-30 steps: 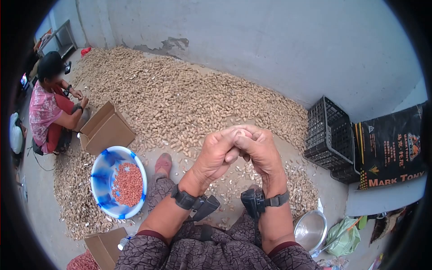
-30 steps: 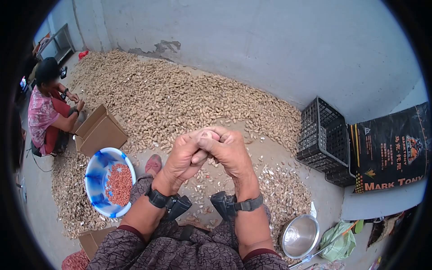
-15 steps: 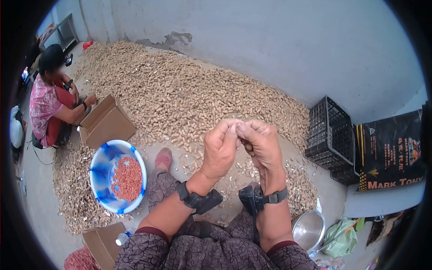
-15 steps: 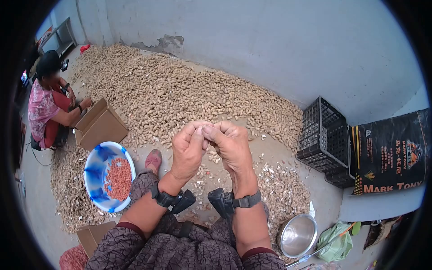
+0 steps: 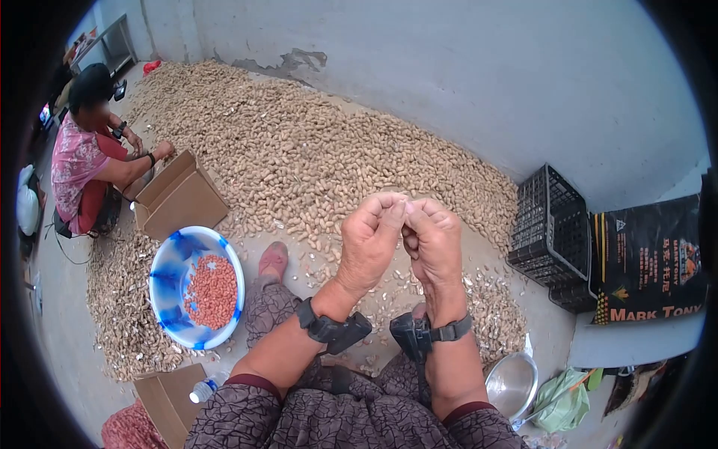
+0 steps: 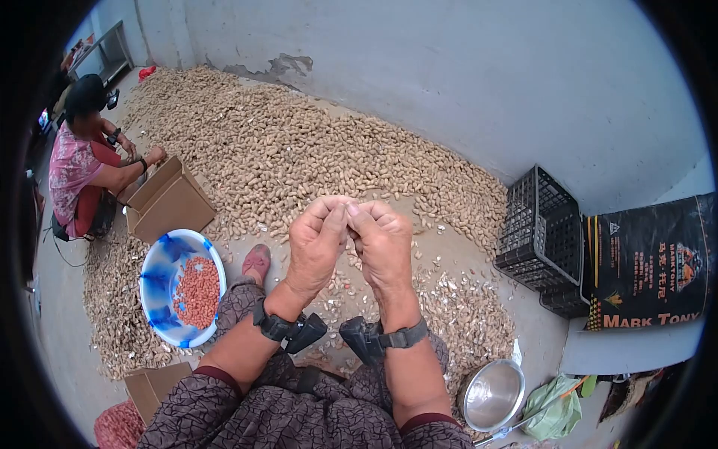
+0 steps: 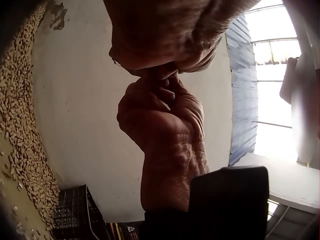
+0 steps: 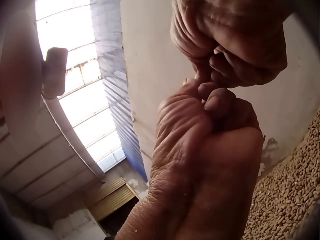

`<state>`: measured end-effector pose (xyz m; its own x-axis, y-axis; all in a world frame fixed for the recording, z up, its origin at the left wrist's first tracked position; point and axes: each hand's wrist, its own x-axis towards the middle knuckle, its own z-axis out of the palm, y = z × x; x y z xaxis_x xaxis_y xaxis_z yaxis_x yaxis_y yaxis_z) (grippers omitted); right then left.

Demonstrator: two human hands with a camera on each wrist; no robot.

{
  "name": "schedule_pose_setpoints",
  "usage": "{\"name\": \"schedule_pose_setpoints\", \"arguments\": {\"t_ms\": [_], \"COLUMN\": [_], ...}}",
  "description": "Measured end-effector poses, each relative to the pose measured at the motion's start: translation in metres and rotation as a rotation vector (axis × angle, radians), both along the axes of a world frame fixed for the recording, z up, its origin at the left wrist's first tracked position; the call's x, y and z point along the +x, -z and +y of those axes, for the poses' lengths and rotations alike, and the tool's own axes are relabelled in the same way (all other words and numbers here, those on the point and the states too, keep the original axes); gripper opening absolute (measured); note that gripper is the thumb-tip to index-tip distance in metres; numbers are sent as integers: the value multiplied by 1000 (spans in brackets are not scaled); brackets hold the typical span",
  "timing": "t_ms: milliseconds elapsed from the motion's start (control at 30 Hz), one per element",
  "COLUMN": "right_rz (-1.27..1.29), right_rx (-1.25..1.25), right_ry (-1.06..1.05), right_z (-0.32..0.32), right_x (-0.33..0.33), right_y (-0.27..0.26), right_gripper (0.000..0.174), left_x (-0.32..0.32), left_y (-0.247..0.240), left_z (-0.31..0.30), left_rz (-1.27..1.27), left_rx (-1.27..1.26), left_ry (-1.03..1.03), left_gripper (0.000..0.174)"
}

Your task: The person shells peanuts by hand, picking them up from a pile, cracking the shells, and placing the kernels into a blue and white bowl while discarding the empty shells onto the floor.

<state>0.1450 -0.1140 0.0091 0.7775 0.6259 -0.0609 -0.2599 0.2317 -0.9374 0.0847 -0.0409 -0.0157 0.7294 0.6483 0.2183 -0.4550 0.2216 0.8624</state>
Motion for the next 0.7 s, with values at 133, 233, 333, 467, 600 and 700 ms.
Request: {"name": "schedule_pose_setpoints", "arguments": {"t_ms": [133, 233, 333, 467, 600, 700], "right_rz": [-86, -225, -331, -367, -397, -418], "right_rx": [74, 51, 3, -38, -49, -88], "right_ry": [24, 81, 147, 211, 231, 231], "right_z": [2, 5, 10, 14, 17, 17], "right_x": [-5, -10, -18, -24, -25, -21], "right_y": [0, 2, 5, 6, 10, 10], "right_gripper": [12, 12, 12, 11, 10, 11], "left_x": [1, 1, -2, -1, 0, 0], "left_y": [3, 3, 1, 4, 8, 6], "left_z": [3, 0, -1, -2, 0, 0], "left_rz": [-2, 4, 32, 38, 36, 32], "left_rx": [13, 19, -61, -220, -238, -309], "left_ry": [50, 3, -12, 4, 5, 20], "left_gripper": [19, 21, 23, 25, 26, 26]}}
